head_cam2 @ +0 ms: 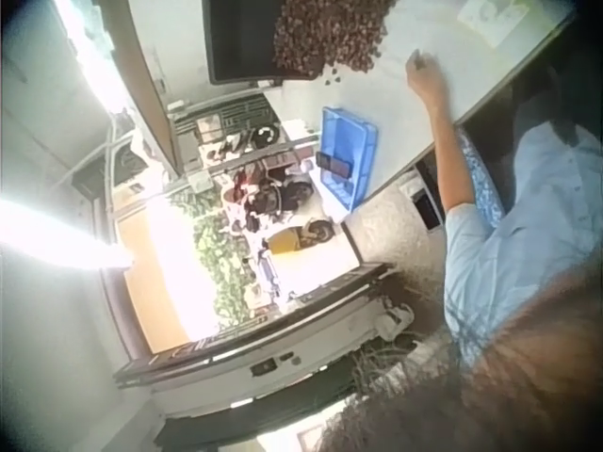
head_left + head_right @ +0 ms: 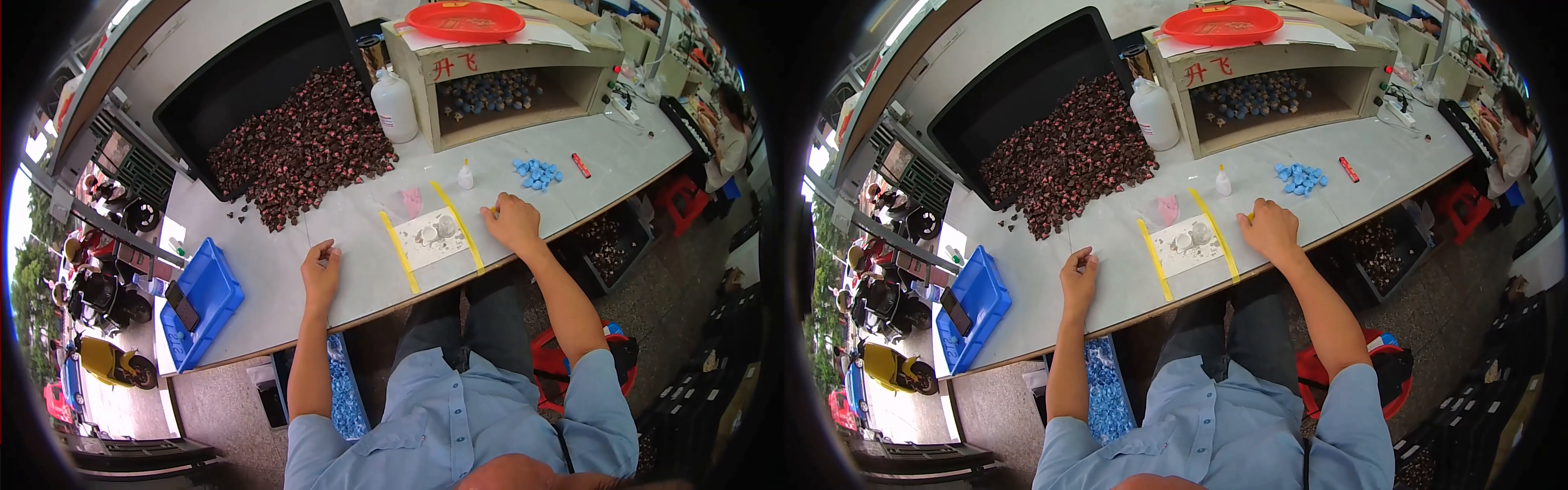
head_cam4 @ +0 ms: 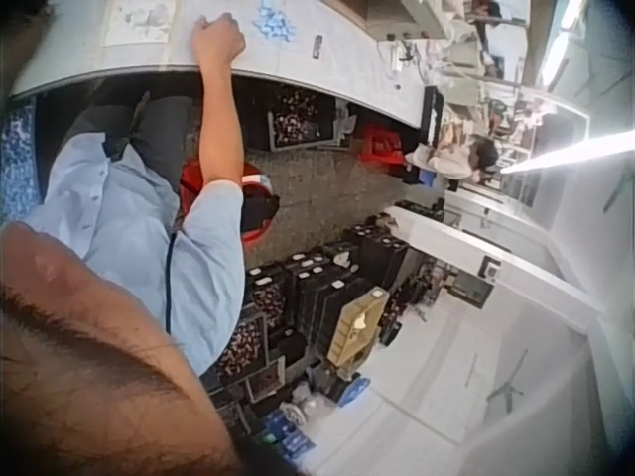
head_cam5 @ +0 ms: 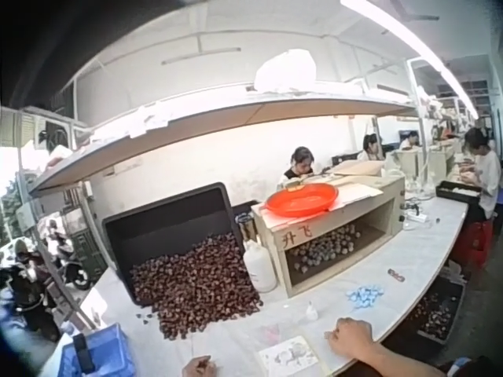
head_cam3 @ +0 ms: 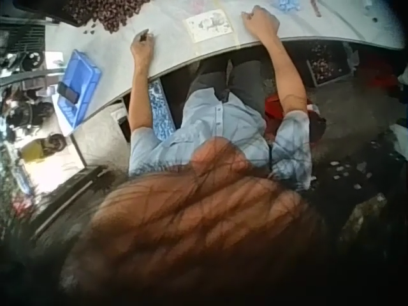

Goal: The person assembles small blue toy components and pink components by hand, applying glue with a glue applicator and attaching the parts together.

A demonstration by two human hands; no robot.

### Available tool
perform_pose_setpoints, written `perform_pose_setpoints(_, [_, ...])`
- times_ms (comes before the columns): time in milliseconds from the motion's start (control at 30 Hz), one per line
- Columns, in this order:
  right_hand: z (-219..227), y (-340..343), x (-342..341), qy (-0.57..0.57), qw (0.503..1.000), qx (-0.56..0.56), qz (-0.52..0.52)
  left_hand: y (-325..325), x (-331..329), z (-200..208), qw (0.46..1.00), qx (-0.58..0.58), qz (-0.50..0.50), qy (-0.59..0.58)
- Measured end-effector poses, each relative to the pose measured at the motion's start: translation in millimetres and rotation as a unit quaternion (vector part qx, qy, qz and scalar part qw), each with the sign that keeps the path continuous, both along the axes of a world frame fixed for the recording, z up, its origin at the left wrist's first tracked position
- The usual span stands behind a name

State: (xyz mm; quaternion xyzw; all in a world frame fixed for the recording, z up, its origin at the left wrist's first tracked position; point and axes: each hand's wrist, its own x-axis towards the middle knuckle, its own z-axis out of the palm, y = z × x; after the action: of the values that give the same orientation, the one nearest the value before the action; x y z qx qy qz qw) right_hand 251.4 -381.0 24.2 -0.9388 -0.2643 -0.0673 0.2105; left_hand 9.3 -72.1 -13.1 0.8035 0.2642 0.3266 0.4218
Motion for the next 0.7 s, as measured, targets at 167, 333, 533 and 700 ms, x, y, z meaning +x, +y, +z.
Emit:
perform_pose_setpoints(167, [-1,4,16,0.010,0.997,-0.071,0.014,3,3,-4,1.000,-0.006,-0.008,-0.014])
perform_pose_setpoints(333, [4,6,23,0.014,0.990,-0.121,0.065,4,2,-4,1.000,-0.009,-0.006,-0.001])
perform_pose_setpoints(533, [-1,7,28,-0.019,0.986,0.054,0.159,2,0,0,1.000,-0.005,-0.004,0.005])
perform_pose_setpoints(700, [-11,30,34,-0.084,0.972,-0.004,0.221,0,0,0,1.000,-0.013,-0.013,0.008])
